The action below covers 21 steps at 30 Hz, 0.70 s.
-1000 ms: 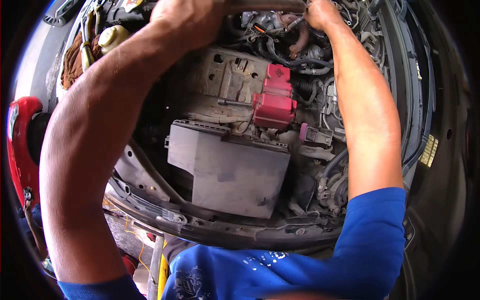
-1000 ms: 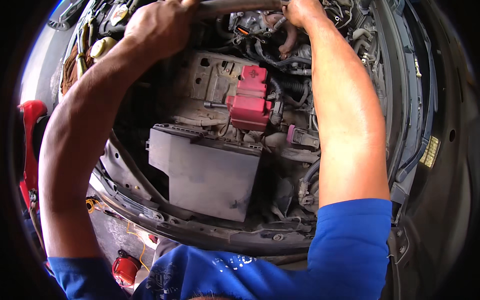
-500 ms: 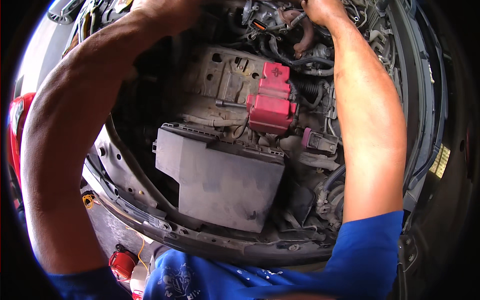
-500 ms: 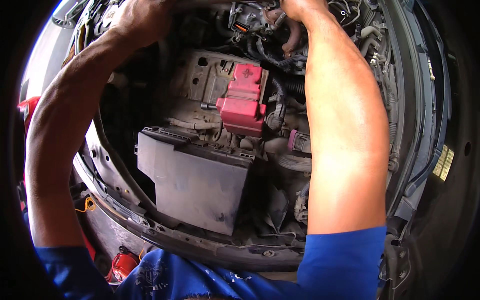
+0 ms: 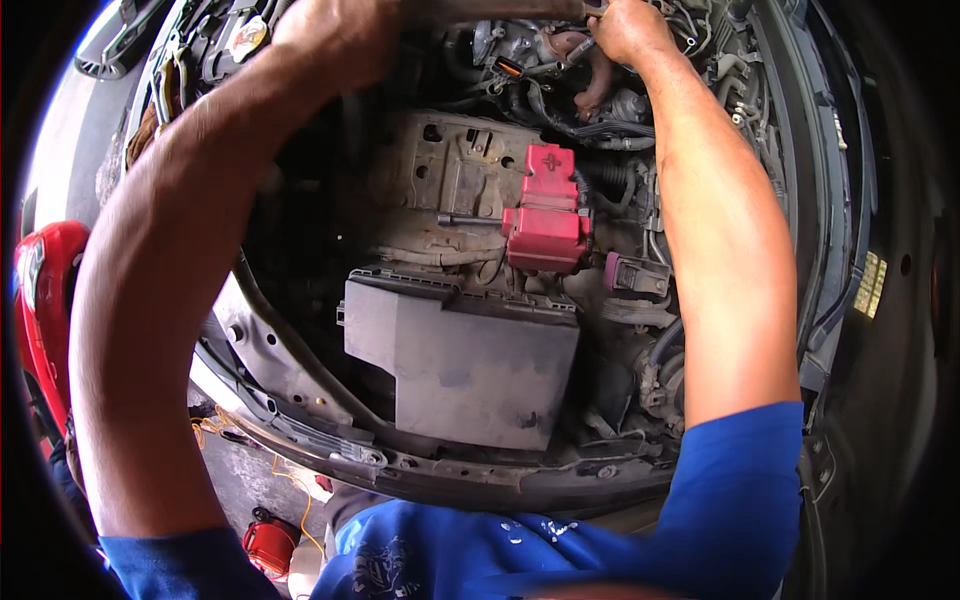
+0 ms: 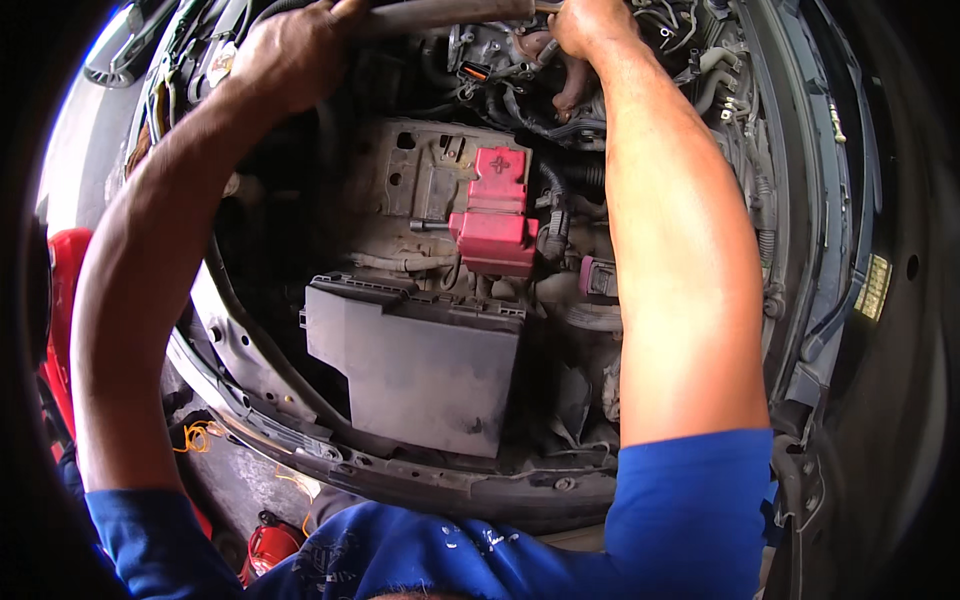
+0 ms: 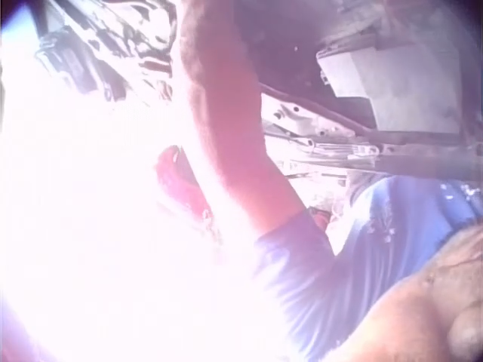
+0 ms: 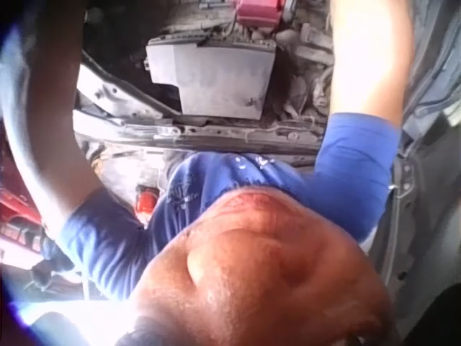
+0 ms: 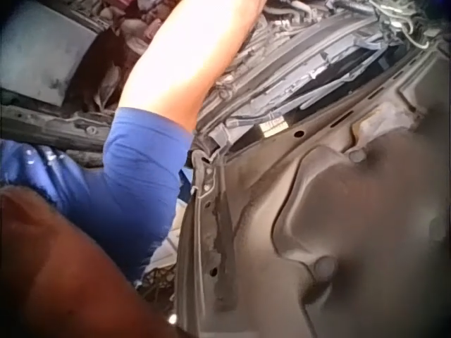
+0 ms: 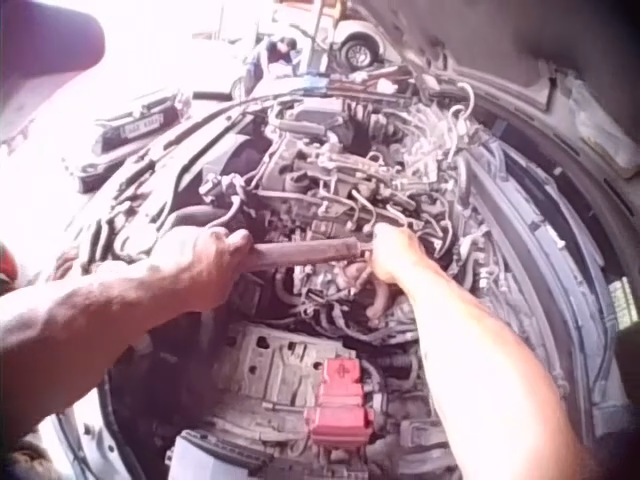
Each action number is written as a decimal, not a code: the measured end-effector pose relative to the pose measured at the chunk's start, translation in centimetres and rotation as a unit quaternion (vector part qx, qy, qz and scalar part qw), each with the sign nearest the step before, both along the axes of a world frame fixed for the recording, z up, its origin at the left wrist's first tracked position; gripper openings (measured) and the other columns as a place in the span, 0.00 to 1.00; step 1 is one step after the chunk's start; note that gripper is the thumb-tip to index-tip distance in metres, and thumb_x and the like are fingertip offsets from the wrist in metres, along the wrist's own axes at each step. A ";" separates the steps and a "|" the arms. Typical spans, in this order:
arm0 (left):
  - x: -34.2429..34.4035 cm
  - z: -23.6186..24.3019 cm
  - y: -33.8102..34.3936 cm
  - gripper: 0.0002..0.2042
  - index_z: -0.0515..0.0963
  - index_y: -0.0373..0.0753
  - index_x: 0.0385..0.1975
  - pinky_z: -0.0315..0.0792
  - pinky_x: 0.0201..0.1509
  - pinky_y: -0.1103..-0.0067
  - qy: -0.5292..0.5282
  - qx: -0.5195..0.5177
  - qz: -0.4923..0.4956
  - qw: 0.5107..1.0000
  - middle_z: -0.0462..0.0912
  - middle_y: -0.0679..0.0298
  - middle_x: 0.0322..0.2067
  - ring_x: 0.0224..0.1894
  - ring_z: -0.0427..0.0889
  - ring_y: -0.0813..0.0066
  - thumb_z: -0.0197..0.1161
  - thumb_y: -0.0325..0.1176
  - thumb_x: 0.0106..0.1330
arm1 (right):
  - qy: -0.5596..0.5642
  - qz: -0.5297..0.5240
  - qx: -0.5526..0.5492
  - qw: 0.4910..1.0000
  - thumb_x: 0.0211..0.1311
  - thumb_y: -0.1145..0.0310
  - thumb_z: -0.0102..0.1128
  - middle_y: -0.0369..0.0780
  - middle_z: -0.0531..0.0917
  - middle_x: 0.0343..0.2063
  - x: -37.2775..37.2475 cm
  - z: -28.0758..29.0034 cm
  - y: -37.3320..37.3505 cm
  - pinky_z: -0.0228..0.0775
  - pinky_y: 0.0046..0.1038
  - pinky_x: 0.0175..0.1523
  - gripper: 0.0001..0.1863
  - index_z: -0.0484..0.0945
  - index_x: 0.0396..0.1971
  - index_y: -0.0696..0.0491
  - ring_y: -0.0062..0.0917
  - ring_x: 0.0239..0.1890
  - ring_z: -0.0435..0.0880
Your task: The recorder uses tools to work on components within a car's engine bay, including using a socket wrench and a metal rod for leverage.
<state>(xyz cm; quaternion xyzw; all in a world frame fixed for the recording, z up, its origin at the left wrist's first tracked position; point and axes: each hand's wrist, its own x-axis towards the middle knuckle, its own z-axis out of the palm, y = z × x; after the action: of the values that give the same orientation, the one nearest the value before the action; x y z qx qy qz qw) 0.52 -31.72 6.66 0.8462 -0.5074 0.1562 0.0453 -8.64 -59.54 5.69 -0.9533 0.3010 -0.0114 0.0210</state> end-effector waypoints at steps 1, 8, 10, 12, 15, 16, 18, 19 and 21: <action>-0.7 -1.6 0.7 0.10 0.70 0.40 0.47 0.81 0.37 0.60 0.070 0.067 0.059 0.994 0.84 0.47 0.34 0.36 0.87 0.49 0.55 0.31 0.68 | -0.011 0.025 -0.008 1.000 0.63 0.64 0.62 0.52 0.85 0.45 0.1 -0.1 0.3 0.78 0.40 0.54 0.19 0.80 0.53 0.50 0.45 0.50 0.85; -13.5 1.9 -1.2 0.19 0.67 0.27 0.46 0.81 0.46 0.61 0.405 0.140 0.042 0.902 0.85 0.42 0.34 0.39 0.87 0.44 0.60 0.32 0.61 | -0.217 -0.104 0.489 0.839 0.65 0.66 0.59 0.52 0.85 0.40 0.0 -2.1 -4.1 0.77 0.41 0.49 0.13 0.81 0.47 0.51 0.46 0.44 0.85; -10.3 1.2 0.1 0.19 0.67 0.29 0.49 0.82 0.44 0.62 0.271 0.130 0.074 0.951 0.84 0.44 0.36 0.39 0.87 0.47 0.60 0.32 0.62 | 0.043 0.055 -0.005 0.998 0.64 0.65 0.60 0.52 0.86 0.41 -1.1 0.6 -1.0 0.78 0.41 0.50 0.12 0.81 0.45 0.52 0.47 0.46 0.85; -6.9 -0.1 0.8 0.17 0.70 0.40 0.52 0.81 0.44 0.61 0.125 0.049 0.115 0.984 0.83 0.48 0.40 0.41 0.87 0.49 0.58 0.29 0.64 | 0.045 0.047 -0.026 0.998 0.63 0.64 0.61 0.52 0.86 0.43 -1.3 1.8 0.3 0.78 0.42 0.51 0.13 0.81 0.46 0.51 0.47 0.48 0.85; -4.4 -0.4 0.8 0.13 0.76 0.44 0.49 0.79 0.45 0.62 0.077 0.026 0.112 0.990 0.84 0.53 0.38 0.40 0.87 0.55 0.55 0.35 0.67 | 0.025 0.031 -0.031 0.999 0.61 0.63 0.63 0.52 0.85 0.45 -1.2 1.4 0.1 0.77 0.42 0.53 0.17 0.81 0.49 0.50 0.47 0.51 0.85; -3.6 -0.3 0.7 0.13 0.75 0.44 0.51 0.80 0.45 0.61 0.071 0.063 0.119 0.988 0.84 0.52 0.39 0.40 0.87 0.54 0.54 0.35 0.68 | 0.001 0.030 -0.015 0.999 0.61 0.62 0.64 0.52 0.85 0.47 -1.1 1.2 0.2 0.77 0.42 0.54 0.18 0.81 0.51 0.49 0.47 0.52 0.84; -2.7 -0.6 0.8 0.12 0.75 0.44 0.50 0.80 0.41 0.61 0.078 0.098 0.135 0.983 0.84 0.53 0.37 0.38 0.88 0.54 0.54 0.37 0.70 | 0.004 0.033 -0.019 0.999 0.61 0.62 0.63 0.52 0.85 0.48 -0.5 1.1 0.3 0.77 0.42 0.55 0.19 0.81 0.52 0.48 0.47 0.53 0.84; -2.7 -0.5 0.5 0.11 0.75 0.44 0.49 0.80 0.40 0.61 0.075 0.102 0.139 0.982 0.84 0.53 0.36 0.37 0.88 0.53 0.55 0.37 0.69 | 0.010 0.032 -0.024 0.999 0.61 0.62 0.63 0.52 0.85 0.48 -0.5 1.0 0.2 0.77 0.42 0.56 0.20 0.81 0.54 0.48 0.47 0.53 0.84; -2.5 -0.2 -0.1 0.12 0.76 0.43 0.47 0.80 0.38 0.60 0.080 0.101 0.129 0.983 0.85 0.52 0.34 0.35 0.87 0.52 0.59 0.37 0.67 | 0.008 0.023 -0.023 0.999 0.61 0.63 0.63 0.52 0.85 0.49 -0.4 0.7 -0.3 0.77 0.42 0.56 0.20 0.81 0.54 0.47 0.46 0.54 0.83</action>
<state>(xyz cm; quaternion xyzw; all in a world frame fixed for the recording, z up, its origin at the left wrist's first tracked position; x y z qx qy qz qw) -2.01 -31.80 6.44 0.9146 -0.4019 0.0406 -0.0209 -9.08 -59.86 6.37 -0.9603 0.2788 -0.0100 -0.0031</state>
